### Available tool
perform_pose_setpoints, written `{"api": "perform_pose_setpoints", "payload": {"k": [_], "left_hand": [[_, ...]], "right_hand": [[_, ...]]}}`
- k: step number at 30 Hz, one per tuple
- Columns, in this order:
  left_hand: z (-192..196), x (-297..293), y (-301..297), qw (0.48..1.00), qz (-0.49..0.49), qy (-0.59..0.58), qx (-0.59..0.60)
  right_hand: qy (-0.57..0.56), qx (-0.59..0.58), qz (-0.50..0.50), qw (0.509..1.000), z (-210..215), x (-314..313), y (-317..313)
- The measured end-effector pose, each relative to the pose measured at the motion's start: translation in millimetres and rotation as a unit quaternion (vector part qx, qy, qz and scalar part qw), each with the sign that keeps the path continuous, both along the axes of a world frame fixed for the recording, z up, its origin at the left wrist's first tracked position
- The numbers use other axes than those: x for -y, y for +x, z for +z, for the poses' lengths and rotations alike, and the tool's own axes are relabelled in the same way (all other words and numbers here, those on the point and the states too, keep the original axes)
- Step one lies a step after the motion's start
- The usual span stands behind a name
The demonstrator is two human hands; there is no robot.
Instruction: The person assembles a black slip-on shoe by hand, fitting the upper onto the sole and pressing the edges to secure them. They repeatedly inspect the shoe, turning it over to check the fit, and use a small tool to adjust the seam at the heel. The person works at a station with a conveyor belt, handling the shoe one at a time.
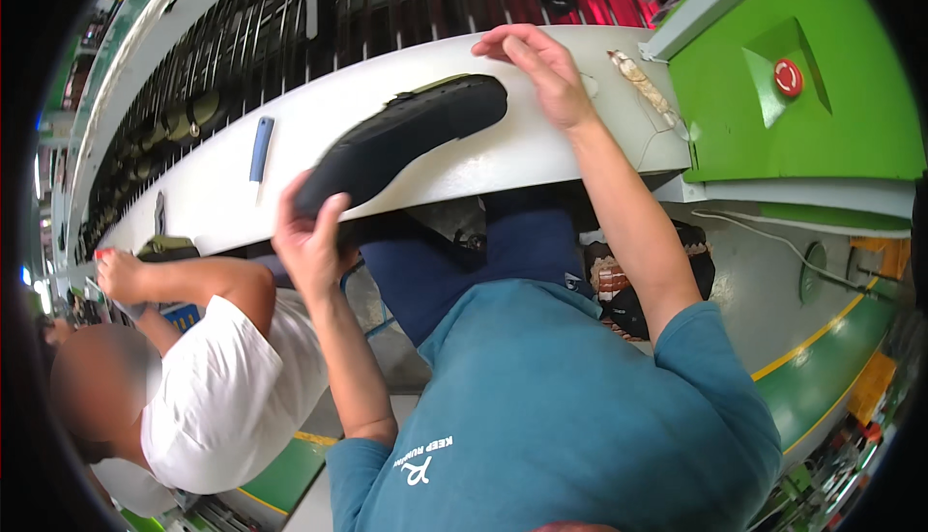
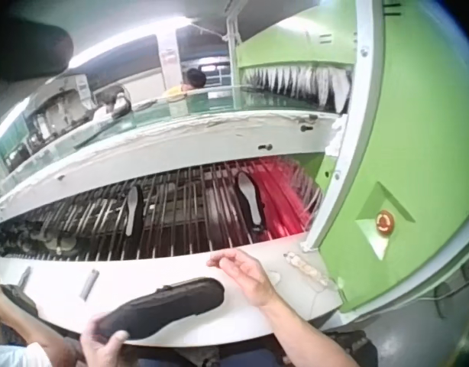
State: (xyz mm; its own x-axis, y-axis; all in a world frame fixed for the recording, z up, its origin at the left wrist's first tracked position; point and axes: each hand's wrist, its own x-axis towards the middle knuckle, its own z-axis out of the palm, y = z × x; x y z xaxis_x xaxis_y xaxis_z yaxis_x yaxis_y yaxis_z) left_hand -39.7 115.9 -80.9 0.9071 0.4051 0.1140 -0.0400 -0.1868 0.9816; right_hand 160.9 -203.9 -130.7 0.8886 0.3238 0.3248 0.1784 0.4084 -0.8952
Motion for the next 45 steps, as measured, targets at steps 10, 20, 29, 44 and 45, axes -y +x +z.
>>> {"api": "perform_pose_setpoints", "payload": {"k": [10,20,29,44,45], "left_hand": [[-39.1,-15.0,3.2,0.999,-0.038,-0.026,0.001],[-43.0,-12.4,4.9,0.999,-0.017,-0.033,0.009],[-39.0,-19.0,10.5,1.000,-0.002,-0.025,0.006],[0.4,-31.3,60.7,0.981,-0.097,0.147,-0.083],[0.9,-31.6,61.6,0.979,-0.098,0.159,-0.088]], "right_hand": [[-0.261,0.195,0.031,0.945,26.9,18.6,-30.2],[-0.261,0.245,-0.031,0.933,24.2,-2.0,-19.3],[-0.294,0.211,-0.021,0.932,28.2,-9.7,-5.7],[-0.374,0.275,-0.041,0.885,50.0,-36.8,-5.5],[-0.366,0.286,-0.044,0.884,45.4,-36.6,-3.1]]}}
